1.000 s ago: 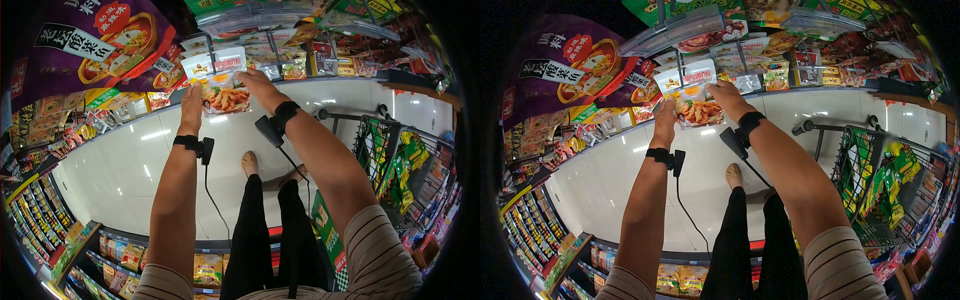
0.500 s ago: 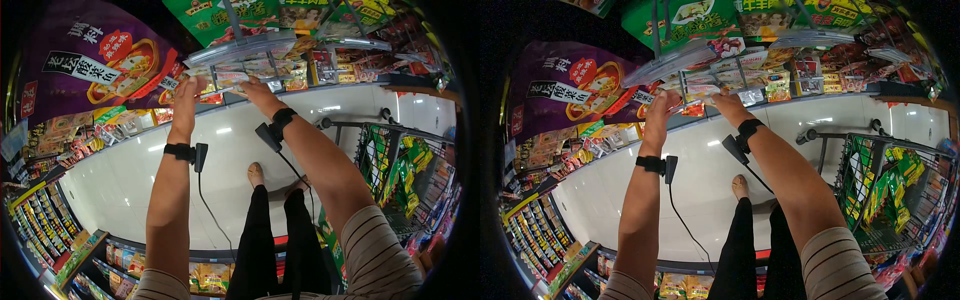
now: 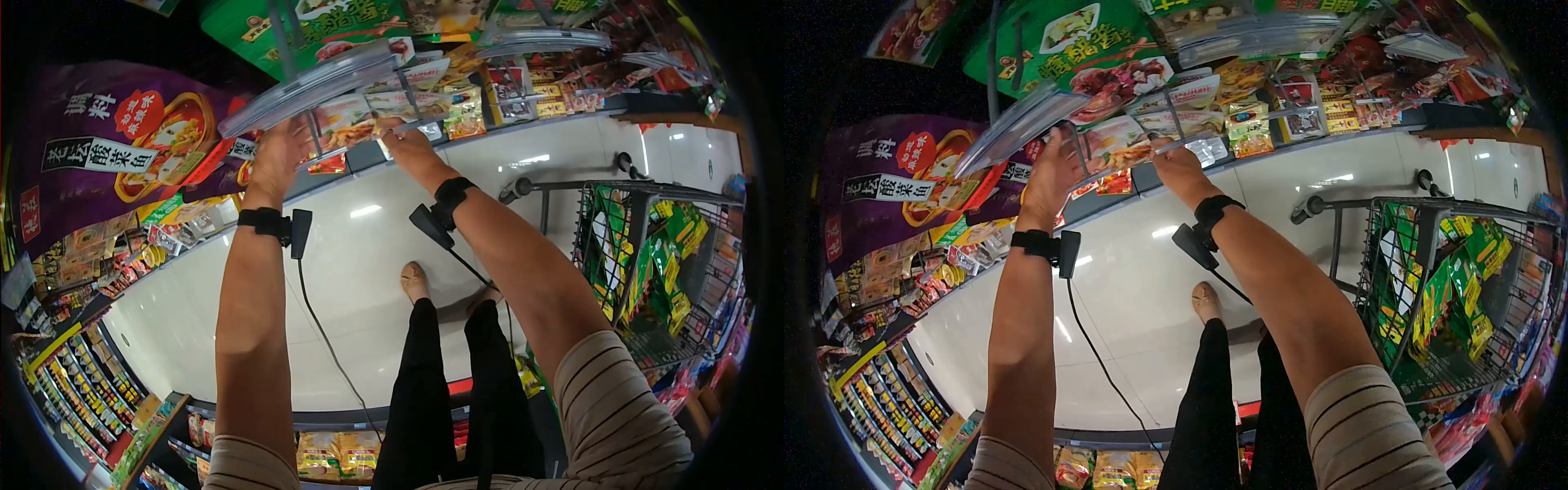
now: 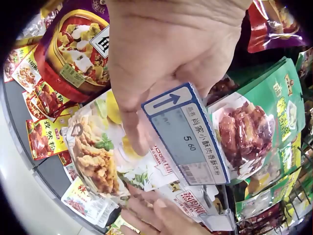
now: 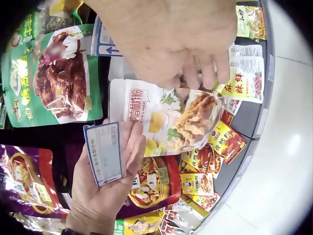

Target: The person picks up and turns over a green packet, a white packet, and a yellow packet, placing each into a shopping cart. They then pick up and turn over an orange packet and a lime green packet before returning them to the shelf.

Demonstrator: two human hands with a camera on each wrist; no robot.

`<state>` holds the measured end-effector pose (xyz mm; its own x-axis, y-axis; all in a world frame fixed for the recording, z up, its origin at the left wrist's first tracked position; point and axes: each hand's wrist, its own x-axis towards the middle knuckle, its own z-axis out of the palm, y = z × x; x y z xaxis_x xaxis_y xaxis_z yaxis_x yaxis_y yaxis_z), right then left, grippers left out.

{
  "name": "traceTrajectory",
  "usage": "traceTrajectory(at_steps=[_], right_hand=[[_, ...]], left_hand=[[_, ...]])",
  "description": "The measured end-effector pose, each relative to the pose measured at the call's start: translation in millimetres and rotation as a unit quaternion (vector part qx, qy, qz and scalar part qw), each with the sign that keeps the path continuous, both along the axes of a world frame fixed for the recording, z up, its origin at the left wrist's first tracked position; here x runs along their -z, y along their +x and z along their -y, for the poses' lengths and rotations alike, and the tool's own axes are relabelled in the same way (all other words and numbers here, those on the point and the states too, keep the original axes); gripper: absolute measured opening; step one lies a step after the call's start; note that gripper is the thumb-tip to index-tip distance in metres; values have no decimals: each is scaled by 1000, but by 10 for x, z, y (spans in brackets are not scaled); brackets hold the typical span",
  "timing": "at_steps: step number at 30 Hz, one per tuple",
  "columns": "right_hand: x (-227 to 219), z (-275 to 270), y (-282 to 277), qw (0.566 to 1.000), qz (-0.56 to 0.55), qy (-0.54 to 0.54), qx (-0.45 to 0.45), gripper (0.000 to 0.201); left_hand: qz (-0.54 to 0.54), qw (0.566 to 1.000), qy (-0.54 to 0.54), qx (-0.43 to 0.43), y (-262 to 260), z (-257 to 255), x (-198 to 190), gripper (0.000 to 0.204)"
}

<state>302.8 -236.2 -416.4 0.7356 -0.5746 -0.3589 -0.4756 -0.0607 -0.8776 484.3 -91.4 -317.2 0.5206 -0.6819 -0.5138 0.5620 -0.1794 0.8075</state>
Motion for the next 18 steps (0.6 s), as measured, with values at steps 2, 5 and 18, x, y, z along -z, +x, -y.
traceTrajectory(at_steps=[2, 5, 18], right_hand=[[206, 84, -30, 999, 8, -43, -18, 31], [225, 178, -42, 997, 70, -19, 39, 34], [204, 163, -567, 997, 60, 10, 52, 37]], left_hand=[[13, 1000, -18, -8, 63, 16, 41, 56], [-10, 997, -79, 1, 286, -47, 266, 53], [67, 990, -89, 81, 291, -225, 123, 61]])
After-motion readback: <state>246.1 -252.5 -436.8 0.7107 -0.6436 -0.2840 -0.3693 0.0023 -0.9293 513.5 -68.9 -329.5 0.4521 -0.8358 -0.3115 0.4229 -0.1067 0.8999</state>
